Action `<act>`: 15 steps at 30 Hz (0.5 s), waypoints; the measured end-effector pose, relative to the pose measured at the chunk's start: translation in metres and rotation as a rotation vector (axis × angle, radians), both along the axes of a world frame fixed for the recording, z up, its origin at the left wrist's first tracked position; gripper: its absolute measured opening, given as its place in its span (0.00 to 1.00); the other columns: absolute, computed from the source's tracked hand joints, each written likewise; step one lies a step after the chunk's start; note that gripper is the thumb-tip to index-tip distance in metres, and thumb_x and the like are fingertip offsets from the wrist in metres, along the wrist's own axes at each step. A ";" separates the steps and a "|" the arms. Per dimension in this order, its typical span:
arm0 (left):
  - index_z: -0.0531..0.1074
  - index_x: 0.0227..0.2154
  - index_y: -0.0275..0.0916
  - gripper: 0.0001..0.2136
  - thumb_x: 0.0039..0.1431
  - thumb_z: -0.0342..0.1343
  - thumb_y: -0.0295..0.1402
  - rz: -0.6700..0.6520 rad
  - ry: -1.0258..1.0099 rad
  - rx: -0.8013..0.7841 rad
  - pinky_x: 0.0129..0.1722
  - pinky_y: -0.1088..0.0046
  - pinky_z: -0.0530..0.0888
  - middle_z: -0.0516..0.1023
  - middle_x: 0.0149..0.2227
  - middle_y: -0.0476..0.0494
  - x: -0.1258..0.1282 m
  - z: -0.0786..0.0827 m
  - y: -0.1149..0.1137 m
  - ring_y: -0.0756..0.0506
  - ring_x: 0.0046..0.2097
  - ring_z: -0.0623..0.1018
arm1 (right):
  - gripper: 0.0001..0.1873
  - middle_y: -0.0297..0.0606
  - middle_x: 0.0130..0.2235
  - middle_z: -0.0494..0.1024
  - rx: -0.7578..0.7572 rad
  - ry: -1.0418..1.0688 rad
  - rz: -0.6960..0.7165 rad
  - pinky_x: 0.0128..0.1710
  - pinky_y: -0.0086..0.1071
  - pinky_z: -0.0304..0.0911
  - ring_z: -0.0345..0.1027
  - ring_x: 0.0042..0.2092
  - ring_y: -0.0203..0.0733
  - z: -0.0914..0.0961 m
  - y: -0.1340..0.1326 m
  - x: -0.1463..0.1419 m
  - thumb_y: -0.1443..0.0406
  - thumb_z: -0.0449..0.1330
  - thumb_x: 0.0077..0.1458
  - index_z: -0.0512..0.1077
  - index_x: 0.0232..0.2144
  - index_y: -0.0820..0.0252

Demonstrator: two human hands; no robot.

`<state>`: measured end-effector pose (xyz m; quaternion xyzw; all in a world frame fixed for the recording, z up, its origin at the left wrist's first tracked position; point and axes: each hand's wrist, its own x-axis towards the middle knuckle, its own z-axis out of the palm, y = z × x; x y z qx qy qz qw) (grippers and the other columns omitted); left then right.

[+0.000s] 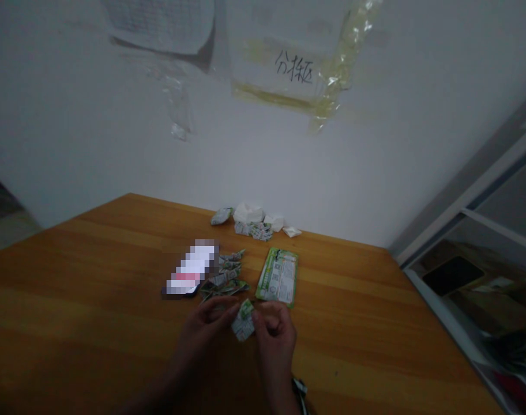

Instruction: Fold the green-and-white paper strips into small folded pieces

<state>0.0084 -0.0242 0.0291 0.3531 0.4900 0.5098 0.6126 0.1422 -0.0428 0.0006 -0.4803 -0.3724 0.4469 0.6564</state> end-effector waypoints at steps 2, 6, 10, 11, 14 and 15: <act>0.77 0.36 0.34 0.22 0.37 0.69 0.42 0.001 -0.006 -0.008 0.32 0.70 0.75 0.83 0.29 0.39 0.001 -0.001 -0.002 0.42 0.31 0.81 | 0.12 0.25 0.16 0.70 0.000 0.011 0.015 0.19 0.22 0.58 0.63 0.18 0.31 -0.001 0.000 -0.002 0.62 0.66 0.48 0.68 0.32 0.59; 0.77 0.41 0.34 0.23 0.43 0.66 0.43 -0.072 0.027 0.055 0.37 0.68 0.75 0.83 0.36 0.37 0.000 -0.003 -0.001 0.40 0.37 0.81 | 0.09 0.27 0.20 0.73 0.046 -0.071 -0.016 0.22 0.21 0.61 0.66 0.21 0.31 0.001 0.001 0.002 0.63 0.66 0.48 0.70 0.30 0.60; 0.79 0.36 0.35 0.20 0.54 0.55 0.48 -0.094 0.173 0.148 0.37 0.70 0.73 0.83 0.33 0.40 -0.005 -0.004 0.005 0.42 0.36 0.79 | 0.08 0.32 0.24 0.78 0.043 -0.120 -0.078 0.27 0.23 0.65 0.71 0.26 0.34 0.005 0.004 0.011 0.63 0.65 0.49 0.73 0.32 0.60; 0.79 0.34 0.35 0.21 0.56 0.52 0.49 -0.091 0.215 0.149 0.35 0.71 0.72 0.82 0.29 0.41 -0.006 -0.004 0.006 0.43 0.33 0.79 | 0.08 0.33 0.24 0.79 0.037 -0.124 -0.092 0.27 0.24 0.66 0.72 0.27 0.35 0.005 0.004 0.012 0.63 0.65 0.49 0.74 0.33 0.60; 0.79 0.27 0.34 0.25 0.57 0.48 0.52 -0.120 0.299 0.124 0.28 0.74 0.68 0.79 0.24 0.44 -0.009 -0.003 0.008 0.45 0.28 0.75 | 0.09 0.37 0.28 0.82 0.024 -0.130 -0.092 0.30 0.26 0.69 0.75 0.30 0.38 0.006 0.003 0.013 0.63 0.66 0.48 0.76 0.34 0.60; 0.79 0.24 0.34 0.26 0.56 0.49 0.52 -0.142 0.319 0.119 0.26 0.75 0.66 0.78 0.22 0.45 -0.009 -0.002 0.009 0.46 0.26 0.74 | 0.09 0.38 0.30 0.82 0.022 -0.128 -0.078 0.32 0.28 0.70 0.77 0.32 0.40 0.006 0.003 0.013 0.64 0.66 0.47 0.77 0.34 0.60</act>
